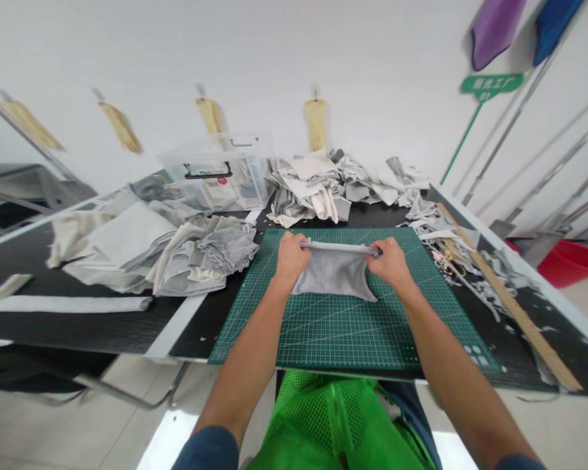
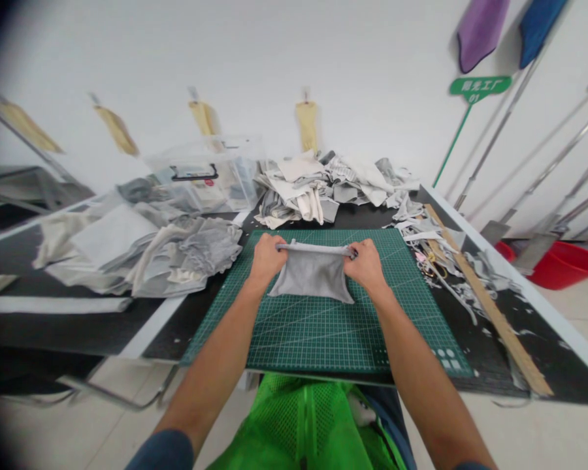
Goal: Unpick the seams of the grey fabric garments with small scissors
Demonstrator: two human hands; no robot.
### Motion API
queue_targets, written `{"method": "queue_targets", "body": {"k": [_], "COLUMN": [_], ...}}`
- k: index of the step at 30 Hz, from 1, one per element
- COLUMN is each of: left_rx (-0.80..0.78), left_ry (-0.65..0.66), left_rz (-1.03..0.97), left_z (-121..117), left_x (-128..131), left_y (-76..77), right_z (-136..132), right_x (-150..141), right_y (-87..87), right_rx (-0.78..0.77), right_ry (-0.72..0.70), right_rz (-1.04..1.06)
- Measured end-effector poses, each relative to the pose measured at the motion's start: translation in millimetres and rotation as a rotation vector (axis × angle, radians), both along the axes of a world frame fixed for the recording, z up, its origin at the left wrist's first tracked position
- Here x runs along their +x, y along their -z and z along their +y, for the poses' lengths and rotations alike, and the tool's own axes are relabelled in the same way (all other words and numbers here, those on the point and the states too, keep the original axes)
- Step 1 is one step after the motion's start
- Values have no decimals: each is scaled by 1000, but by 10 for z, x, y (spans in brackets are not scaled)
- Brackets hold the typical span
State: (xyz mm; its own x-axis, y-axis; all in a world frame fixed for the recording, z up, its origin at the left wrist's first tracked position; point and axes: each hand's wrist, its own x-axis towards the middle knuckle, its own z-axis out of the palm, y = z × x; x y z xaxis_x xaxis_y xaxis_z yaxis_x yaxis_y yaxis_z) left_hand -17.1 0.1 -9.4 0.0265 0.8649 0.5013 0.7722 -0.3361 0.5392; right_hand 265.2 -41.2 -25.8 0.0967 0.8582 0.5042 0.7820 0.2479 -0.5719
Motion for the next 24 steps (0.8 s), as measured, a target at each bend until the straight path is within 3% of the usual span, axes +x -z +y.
{"method": "queue_targets", "body": {"k": [3,7,11,13,15,17,19,21,24], "left_rx": [109,-138,-356,-439,-507,-560,-545,-426,-270], "left_ry": [51,291,286,203,140,172,248,308,401], "left_rz": [-179,-663,-955,-959,-906,-776,-560,-319,-76], "left_z": [-47,-14,53,84,118,158,204,246,268], "left_x": [-24,-31,80,133,151,122,53,-33,-123], "left_y": [-89,-102,3,96,201,291,338,339,289], "right_z": [-52,-94,-33,31,95,138,144,102,-41], "right_x": [58,83,38,45,86,141,174,149,-30], "right_y": [-94,-174,-138,-51,57,140,161,120,26], "right_rx": [31,-154,-147,-150,-162,-125,-75,-80,-200], "right_ry": [-155,-261,-252,-160,-7,127,149,14,-388], "right_rz": [296,857,1058,986,782,478,220,77,-12]}}
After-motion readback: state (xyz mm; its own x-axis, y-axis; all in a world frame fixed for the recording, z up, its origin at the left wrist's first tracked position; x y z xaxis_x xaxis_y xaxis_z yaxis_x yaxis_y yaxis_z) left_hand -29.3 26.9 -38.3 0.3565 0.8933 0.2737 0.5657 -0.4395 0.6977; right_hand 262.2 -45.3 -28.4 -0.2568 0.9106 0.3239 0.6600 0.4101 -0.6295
